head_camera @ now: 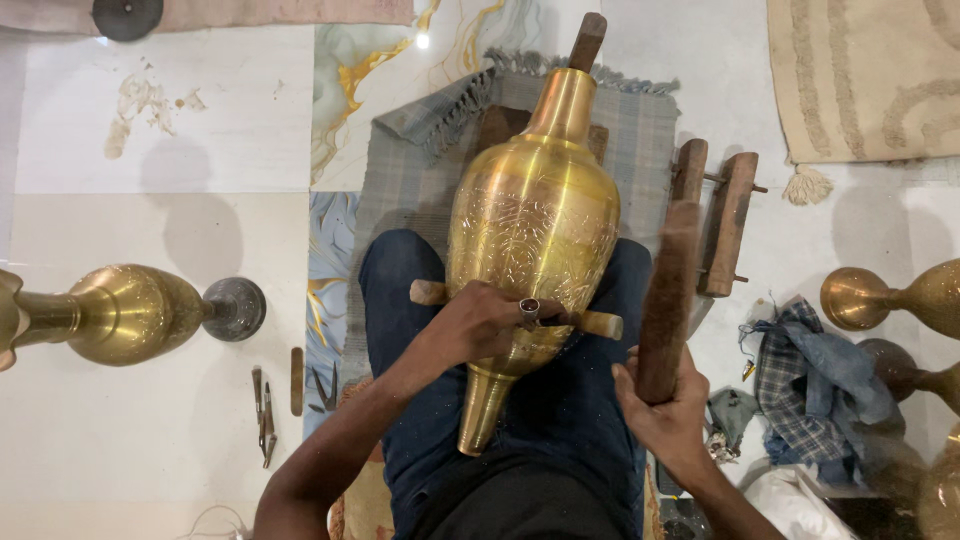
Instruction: The person sits on the floor with a large brass vase held between their legs and works on its decorated surface. They hold a small punch against the brass with one hand and strike it with a wooden mallet in the other hand, repositioning the punch repeatedly to work the pattern across the vase body.
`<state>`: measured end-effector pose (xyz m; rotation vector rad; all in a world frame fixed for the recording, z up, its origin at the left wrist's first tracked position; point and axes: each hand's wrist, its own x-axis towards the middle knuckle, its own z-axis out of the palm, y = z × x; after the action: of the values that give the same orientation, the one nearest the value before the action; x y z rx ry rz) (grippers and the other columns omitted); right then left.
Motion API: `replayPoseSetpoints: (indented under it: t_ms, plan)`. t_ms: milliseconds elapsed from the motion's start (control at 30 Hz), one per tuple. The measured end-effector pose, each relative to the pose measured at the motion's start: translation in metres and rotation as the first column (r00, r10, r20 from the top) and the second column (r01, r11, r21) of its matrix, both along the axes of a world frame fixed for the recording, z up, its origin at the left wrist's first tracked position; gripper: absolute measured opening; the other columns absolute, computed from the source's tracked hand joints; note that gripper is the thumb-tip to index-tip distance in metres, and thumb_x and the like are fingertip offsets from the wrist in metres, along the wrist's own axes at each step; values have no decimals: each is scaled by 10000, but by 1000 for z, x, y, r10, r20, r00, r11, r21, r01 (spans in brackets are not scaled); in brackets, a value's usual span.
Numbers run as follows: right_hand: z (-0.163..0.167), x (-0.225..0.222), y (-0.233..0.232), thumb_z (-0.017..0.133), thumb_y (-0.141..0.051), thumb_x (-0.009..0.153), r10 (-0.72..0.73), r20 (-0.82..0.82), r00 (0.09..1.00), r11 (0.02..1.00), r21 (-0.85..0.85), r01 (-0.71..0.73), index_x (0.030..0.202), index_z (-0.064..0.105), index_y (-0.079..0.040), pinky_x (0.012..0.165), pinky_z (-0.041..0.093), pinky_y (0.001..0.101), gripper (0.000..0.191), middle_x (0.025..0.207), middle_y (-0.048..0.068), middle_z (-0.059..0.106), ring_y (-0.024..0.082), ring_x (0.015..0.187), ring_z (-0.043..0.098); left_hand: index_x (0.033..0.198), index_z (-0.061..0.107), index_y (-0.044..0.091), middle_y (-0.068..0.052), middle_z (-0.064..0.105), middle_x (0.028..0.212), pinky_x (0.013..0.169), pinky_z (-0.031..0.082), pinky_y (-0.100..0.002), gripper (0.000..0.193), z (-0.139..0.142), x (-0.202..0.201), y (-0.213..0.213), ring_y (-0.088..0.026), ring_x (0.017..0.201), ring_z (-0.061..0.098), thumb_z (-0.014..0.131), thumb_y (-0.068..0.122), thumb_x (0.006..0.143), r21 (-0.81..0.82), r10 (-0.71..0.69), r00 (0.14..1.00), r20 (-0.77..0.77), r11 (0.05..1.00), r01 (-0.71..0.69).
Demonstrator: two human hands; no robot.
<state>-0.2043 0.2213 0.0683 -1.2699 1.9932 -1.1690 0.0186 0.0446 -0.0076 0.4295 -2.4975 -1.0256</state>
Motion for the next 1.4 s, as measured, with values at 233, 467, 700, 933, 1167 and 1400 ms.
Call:
replayPoseSetpoints:
  t_ms: [233,467,700,933,1167,1400]
  plan:
    - [-10,-3,9,782,-134,781,9,-128,992,984,180,14,1066,615,-44,607,509,366,343,736,147,686,234,646,633,1364,636,285,-67,735,903,731,588,-406,720,14,-3,-1,-296,799,724,715,27,696,40,14,1000,13,999,-15]
    - [-12,-1,18,743,-176,792,1,-62,998,971,237,14,1073,615,-30,607,537,343,341,737,158,705,177,644,672,1366,660,310,-95,711,799,705,573,-403,720,15,-6,-6,-304,744,706,733,39,703,55,-25,985,168,998,16]
    - [-14,3,23,756,-194,828,-42,-19,999,999,33,42,1071,607,-11,605,525,351,339,778,175,686,248,646,642,1345,640,273,-49,743,926,724,576,-390,665,2,-6,-6,-265,833,736,723,63,720,16,-69,997,26,997,69]
    - [-24,3,37,766,-120,746,-9,-172,985,950,307,62,1105,635,-3,622,540,370,399,766,173,719,229,666,708,1235,707,198,-94,729,926,721,559,-429,562,-9,-3,-16,-326,811,705,780,57,696,-2,-76,996,43,997,76]
    - [-60,24,60,853,-83,743,-175,307,935,948,308,76,1095,649,14,556,497,299,418,713,57,667,138,603,607,1030,747,-94,-122,703,1204,770,633,-312,215,-8,5,19,-199,909,754,629,-153,860,818,656,697,-288,547,-178]
    - [-61,30,63,849,-120,736,-222,433,874,951,292,98,1116,641,17,504,502,258,454,687,19,683,93,540,619,1120,726,-112,-144,744,1167,814,659,-292,282,-12,2,41,-200,936,765,608,-186,874,721,655,710,-259,620,-309]
